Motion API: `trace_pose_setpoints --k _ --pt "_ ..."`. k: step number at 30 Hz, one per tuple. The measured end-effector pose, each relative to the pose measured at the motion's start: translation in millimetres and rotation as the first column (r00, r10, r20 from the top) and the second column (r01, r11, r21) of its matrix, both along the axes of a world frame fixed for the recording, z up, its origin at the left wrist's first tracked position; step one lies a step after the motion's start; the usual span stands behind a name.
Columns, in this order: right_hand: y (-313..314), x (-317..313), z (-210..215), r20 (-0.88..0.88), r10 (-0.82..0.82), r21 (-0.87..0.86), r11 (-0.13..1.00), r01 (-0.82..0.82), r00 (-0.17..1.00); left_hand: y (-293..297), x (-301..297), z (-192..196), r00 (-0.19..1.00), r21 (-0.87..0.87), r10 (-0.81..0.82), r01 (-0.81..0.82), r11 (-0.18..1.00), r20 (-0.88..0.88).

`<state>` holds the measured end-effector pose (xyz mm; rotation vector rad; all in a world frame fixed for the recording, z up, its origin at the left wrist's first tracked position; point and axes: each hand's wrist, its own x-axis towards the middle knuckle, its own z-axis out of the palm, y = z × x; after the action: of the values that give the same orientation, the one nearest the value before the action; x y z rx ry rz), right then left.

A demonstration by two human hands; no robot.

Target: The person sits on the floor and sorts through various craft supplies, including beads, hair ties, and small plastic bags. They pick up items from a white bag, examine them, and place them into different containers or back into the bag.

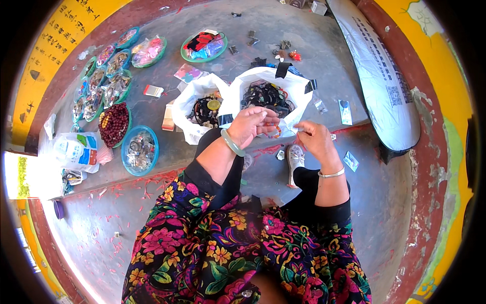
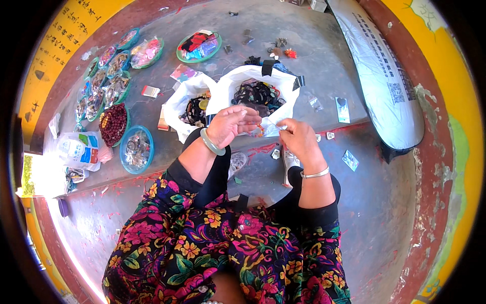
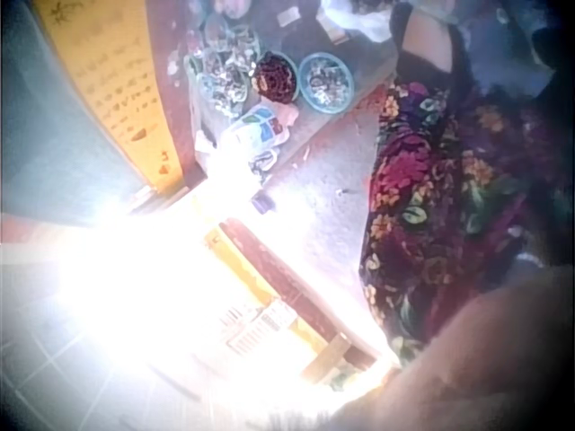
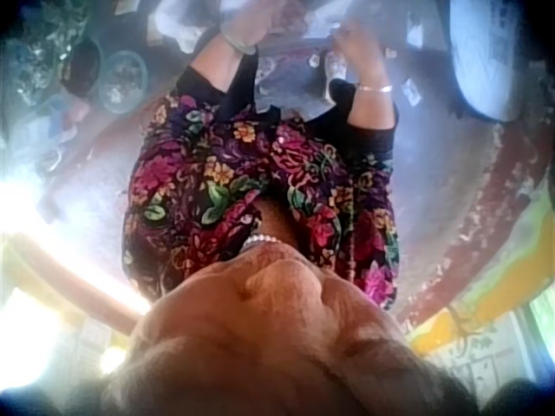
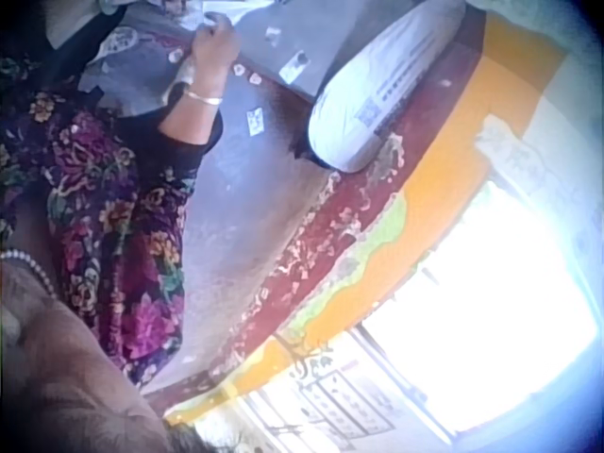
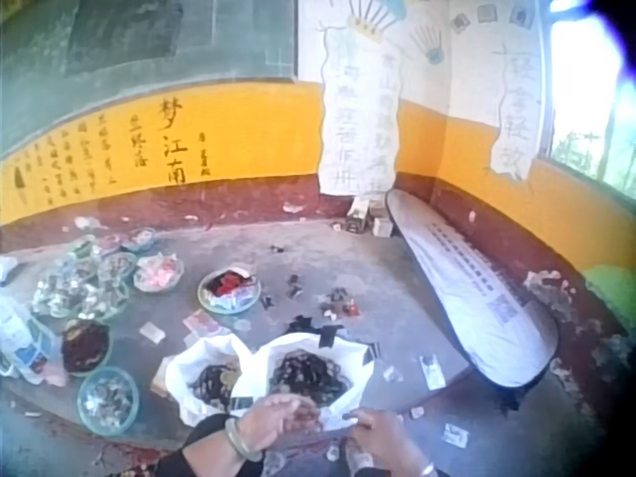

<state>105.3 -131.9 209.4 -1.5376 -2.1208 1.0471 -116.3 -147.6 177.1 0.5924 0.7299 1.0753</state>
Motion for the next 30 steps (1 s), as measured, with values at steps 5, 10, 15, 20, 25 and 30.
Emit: trace_pose_setpoints --k 5,10,15,20,25,30 --pt "-5.3 8.7 13.8 -0.233 -0.059 0.144 0.985 0.094 0.971 0.3 0.6 -3.3 1.0 -0.017 0.022 -0.022 1.0 -0.005" --pt "-15.9 111.1 31.6 -0.829 -0.001 -0.009 1.0 -0.012 0.559 -2.4 -5.8 -5.0 1.0 -0.04 0.028 -0.028 0.999 -0.001" --pt "-53.6 330.1 -156.7 0.955 -0.101 0.062 0.987 0.146 0.28 1.7 0.7 -4.1 0.998 -0.006 -0.049 0.049 0.999 0.026" --pt "-107.9 301.8 -62.4 0.13 -0.672 -0.29 0.677 0.676 0.729 -2.7 -8.3 -7.5 0.997 0.0 -0.03 0.03 1.0 -0.069" --pt "-129.5 184.5 32.3 -0.527 -0.592 -0.113 0.76 0.64 0.61 -28.2 11.4 4.4 0.986 -0.007 -0.118 0.119 0.993 0.119" --pt "-130.9 53.9 29.6 -0.705 -0.412 -0.283 0.91 0.303 0.578 -91.4 37.1 25.3 0.957 0.011 -0.21 0.212 0.977 0.202"
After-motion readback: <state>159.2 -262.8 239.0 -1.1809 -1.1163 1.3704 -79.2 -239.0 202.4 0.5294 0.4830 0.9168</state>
